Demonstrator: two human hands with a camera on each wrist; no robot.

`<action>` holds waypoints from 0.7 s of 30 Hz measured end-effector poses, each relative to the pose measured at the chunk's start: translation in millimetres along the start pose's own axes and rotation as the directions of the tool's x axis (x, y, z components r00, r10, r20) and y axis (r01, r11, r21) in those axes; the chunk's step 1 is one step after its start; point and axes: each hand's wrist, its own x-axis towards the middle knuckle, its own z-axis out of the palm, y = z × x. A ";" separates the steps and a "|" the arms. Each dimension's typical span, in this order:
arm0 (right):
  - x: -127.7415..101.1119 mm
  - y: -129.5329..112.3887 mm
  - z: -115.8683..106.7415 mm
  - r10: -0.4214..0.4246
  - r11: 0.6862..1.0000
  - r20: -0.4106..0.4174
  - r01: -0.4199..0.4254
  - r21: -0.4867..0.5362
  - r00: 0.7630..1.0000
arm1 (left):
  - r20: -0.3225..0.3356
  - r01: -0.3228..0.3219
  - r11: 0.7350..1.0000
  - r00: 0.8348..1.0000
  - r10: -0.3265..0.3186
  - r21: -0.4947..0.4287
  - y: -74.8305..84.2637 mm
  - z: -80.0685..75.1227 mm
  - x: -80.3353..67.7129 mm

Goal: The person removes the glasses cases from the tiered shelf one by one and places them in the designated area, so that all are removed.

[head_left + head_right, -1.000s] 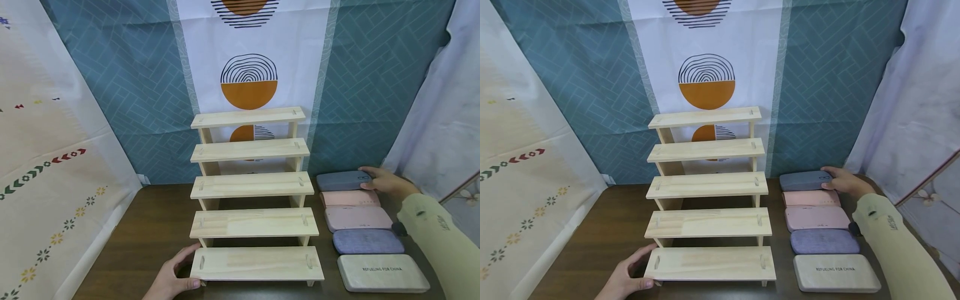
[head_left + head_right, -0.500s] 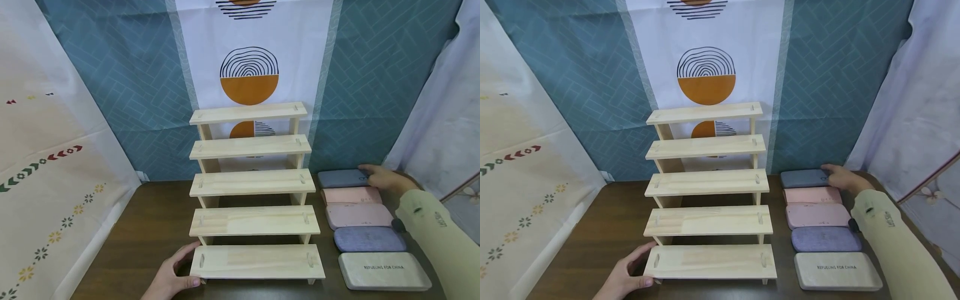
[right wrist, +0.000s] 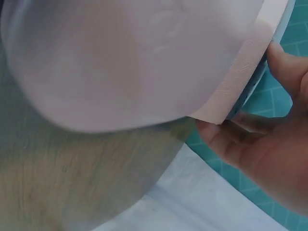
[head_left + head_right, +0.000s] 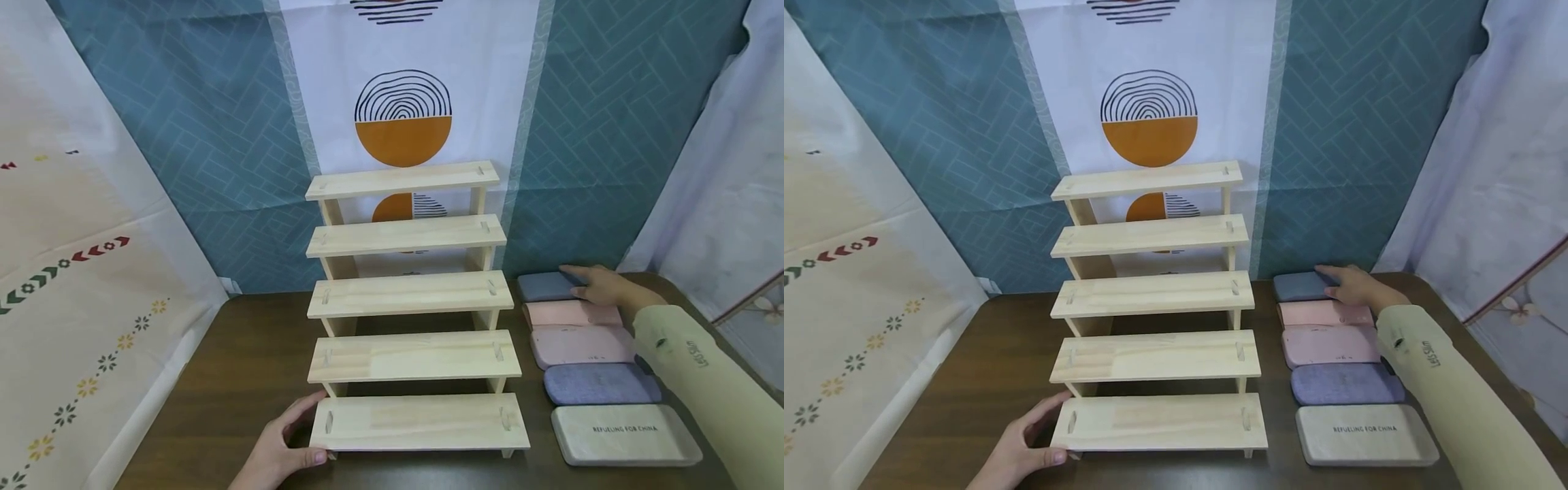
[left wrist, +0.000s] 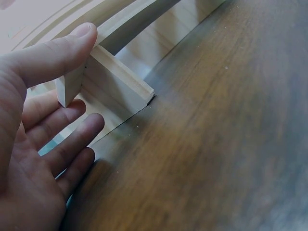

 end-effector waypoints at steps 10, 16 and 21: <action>-10.2 -0.4 -0.8 0.032 0.999 0.018 -0.032 0.001 0.999 | 0.037 -0.020 0.999 0.999 0.020 -0.025 -0.4 2.0 3.8; -11.1 -1.0 -0.2 0.019 1.000 0.021 -0.019 -0.007 1.000 | 0.034 0.021 0.999 0.999 -0.020 -0.026 -0.1 3.4 4.2; -14.1 -10.7 2.7 0.025 0.999 0.041 -0.025 -0.023 0.999 | 0.095 0.132 0.991 0.987 -0.132 0.006 5.2 -2.7 5.7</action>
